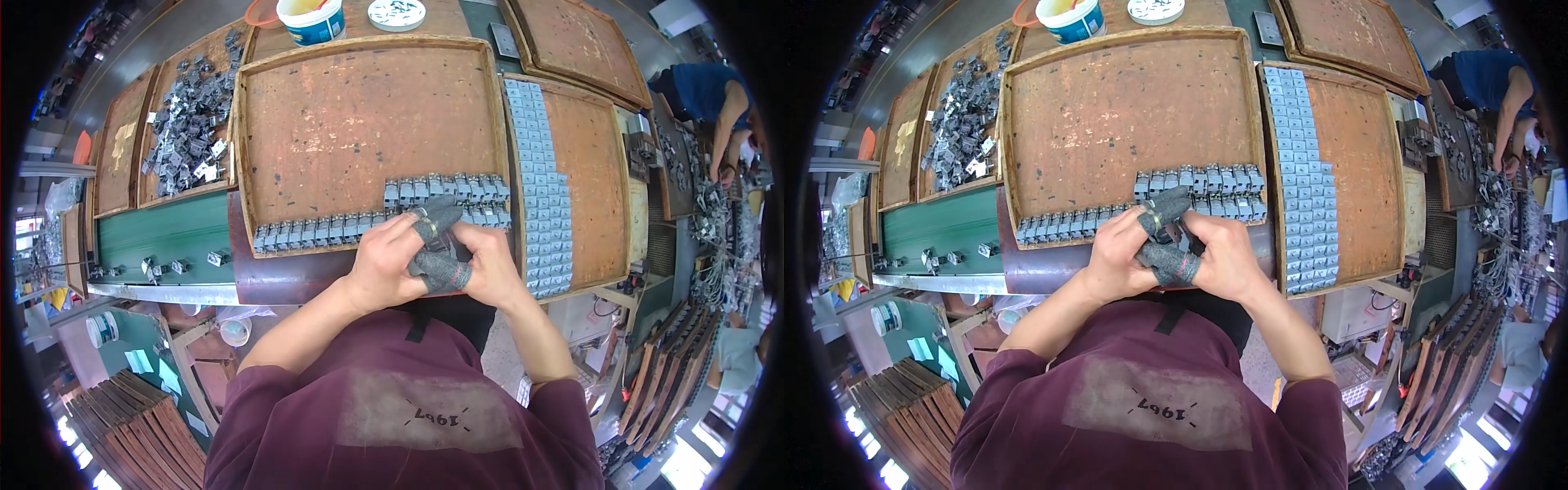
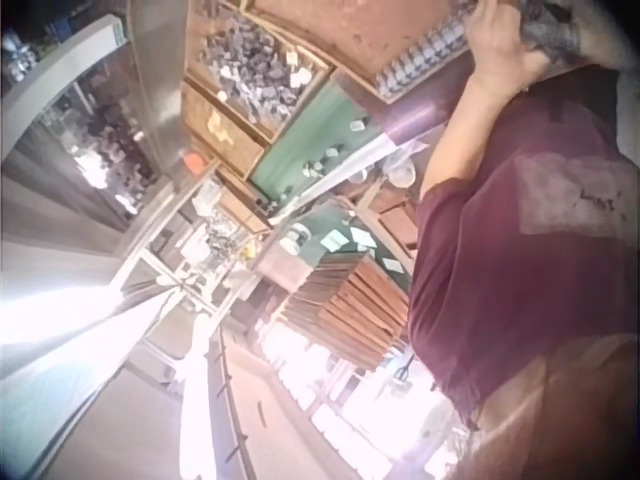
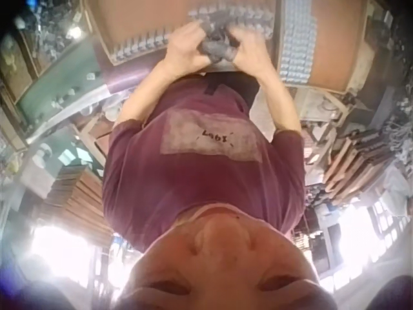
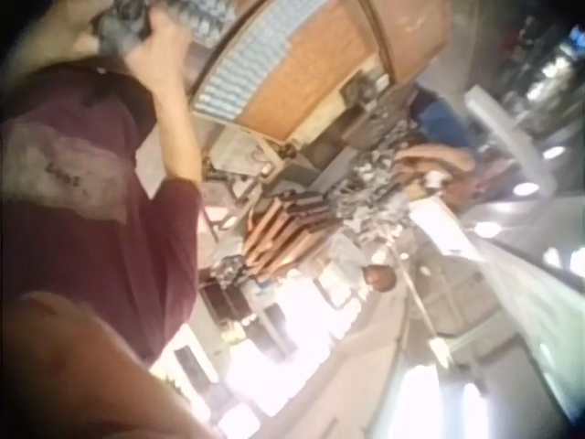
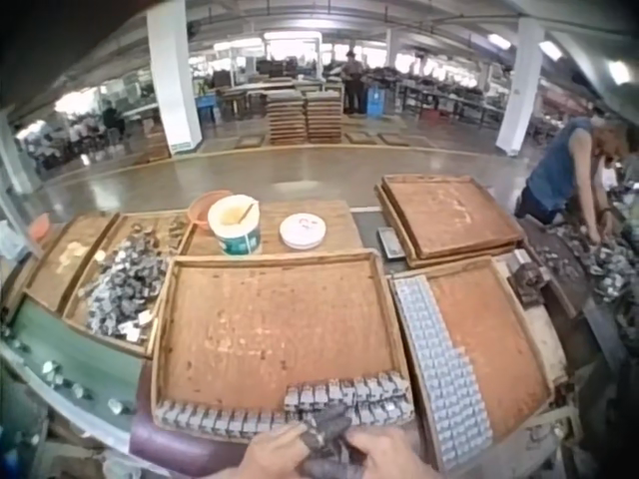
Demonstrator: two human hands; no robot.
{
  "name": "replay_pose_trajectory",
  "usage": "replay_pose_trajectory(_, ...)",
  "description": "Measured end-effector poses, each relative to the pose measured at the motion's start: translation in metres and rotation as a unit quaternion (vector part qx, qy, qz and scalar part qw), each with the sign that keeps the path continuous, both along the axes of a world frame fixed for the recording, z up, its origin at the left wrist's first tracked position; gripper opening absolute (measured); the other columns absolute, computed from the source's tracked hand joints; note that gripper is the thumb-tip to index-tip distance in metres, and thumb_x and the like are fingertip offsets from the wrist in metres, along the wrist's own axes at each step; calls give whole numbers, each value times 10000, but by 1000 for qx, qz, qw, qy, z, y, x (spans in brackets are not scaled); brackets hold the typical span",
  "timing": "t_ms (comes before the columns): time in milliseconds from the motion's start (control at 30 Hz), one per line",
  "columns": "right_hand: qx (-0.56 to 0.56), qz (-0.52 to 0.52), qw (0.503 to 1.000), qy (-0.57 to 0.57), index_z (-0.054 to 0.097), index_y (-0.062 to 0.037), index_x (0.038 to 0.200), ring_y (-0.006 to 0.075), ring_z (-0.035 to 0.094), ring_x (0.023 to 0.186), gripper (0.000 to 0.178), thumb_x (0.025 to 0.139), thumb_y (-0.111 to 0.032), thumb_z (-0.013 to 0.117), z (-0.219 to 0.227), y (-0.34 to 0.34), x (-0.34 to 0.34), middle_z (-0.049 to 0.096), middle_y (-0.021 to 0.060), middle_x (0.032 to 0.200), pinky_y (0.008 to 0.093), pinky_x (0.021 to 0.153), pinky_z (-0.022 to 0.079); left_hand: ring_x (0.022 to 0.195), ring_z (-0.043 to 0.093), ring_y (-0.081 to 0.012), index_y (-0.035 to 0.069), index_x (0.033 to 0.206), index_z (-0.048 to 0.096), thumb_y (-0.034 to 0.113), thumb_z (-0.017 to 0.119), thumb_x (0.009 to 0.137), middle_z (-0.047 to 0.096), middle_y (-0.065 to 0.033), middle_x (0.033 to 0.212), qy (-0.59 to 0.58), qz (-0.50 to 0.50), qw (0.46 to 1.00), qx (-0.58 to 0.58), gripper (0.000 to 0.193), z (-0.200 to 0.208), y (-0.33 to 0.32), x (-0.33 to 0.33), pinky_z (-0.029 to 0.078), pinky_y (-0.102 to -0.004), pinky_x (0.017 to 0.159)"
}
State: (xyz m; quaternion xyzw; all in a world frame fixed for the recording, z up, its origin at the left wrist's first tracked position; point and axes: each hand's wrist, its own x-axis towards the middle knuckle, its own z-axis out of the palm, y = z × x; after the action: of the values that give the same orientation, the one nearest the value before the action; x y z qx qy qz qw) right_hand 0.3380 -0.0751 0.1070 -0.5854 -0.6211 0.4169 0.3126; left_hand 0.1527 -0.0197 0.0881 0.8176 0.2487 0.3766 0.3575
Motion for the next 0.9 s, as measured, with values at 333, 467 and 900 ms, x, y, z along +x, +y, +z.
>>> replay_pose_trajectory(333,93,-380,894,-219,698,-27,1132,199,662,912,278,936,-220,657,-102,34,196,729,143,1007,335,821,512,1069,567,-295,-6,1134,649,16,705,725,520,-159,1150,165,131,958,-195,413,-24,76,-36,484,-361,921)
replay_pose_trajectory(467,-54,-390,878,-272,687,5,1164,193,662,908,307,924,-185,677,-145,24,258,736,129,1000,332,820,513,1020,583,-221,-26,1212,641,44,741,732,532,-124,1122,191,27,889,-416,495,-64,116,-64,491,-308,870)
replay_pose_trajectory(900,0,-521,845,120,610,-18,1131,130,577,706,271,913,-149,706,-147,16,286,654,75,934,269,593,472,1007,592,-348,16,1147,634,55,662,758,565,-175,1076,225,149,939,-215,392,-54,78,-105,497,-415,866)
